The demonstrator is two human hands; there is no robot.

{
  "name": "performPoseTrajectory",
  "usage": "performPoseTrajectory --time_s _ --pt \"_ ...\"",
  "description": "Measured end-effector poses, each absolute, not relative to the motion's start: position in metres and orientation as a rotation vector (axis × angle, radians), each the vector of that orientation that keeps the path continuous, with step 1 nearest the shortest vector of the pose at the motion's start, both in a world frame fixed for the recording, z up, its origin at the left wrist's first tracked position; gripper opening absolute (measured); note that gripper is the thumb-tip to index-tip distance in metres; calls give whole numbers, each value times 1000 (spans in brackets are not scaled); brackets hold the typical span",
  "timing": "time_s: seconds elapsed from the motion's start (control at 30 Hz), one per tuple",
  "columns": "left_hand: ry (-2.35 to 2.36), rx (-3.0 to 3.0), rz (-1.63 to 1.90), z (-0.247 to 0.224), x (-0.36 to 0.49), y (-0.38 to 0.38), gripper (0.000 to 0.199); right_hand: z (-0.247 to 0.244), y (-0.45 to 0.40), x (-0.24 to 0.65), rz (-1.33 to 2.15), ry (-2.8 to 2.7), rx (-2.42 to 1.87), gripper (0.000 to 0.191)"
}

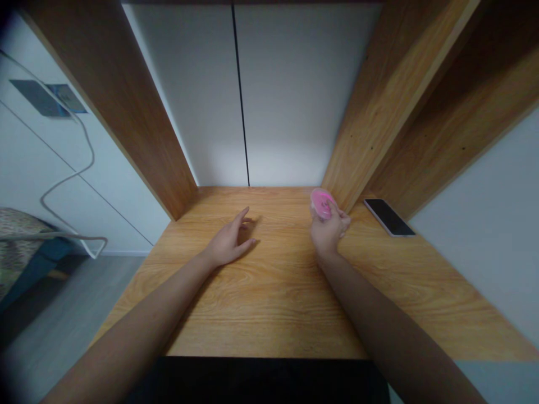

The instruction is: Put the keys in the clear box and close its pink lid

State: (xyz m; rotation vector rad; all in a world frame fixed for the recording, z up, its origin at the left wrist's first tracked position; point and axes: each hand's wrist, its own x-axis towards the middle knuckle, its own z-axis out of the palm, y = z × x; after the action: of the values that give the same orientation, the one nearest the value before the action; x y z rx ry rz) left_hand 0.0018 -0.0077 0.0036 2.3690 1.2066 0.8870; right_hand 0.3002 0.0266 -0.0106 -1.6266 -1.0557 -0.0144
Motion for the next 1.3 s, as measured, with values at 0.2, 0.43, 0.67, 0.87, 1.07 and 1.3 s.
performPoseTrajectory --time_s 0.2,0.43,0.67,0.87,1.07,1.3 --pt "1201 2383 891 5 1 -9 88 -13 30 305 -56 -1004 -1505 49" --pt "1198 2391 876 6 1 -9 86 6 16 291 -207 -1078 -1503 43" --pt "1168 2540 821 5 1 -6 54 18 -4 264 -120 -1629 -1187 29" --pt "1126 2613 747 6 0 -4 36 1 -1 258 154 -2172 -1102 21" --pt "1115 2642 725 5 0 -4 31 -4 2 261 237 -2376 -1077 22" --pt "1107 2640 725 6 0 -4 31 -4 3 262 249 -2363 -1085 20"
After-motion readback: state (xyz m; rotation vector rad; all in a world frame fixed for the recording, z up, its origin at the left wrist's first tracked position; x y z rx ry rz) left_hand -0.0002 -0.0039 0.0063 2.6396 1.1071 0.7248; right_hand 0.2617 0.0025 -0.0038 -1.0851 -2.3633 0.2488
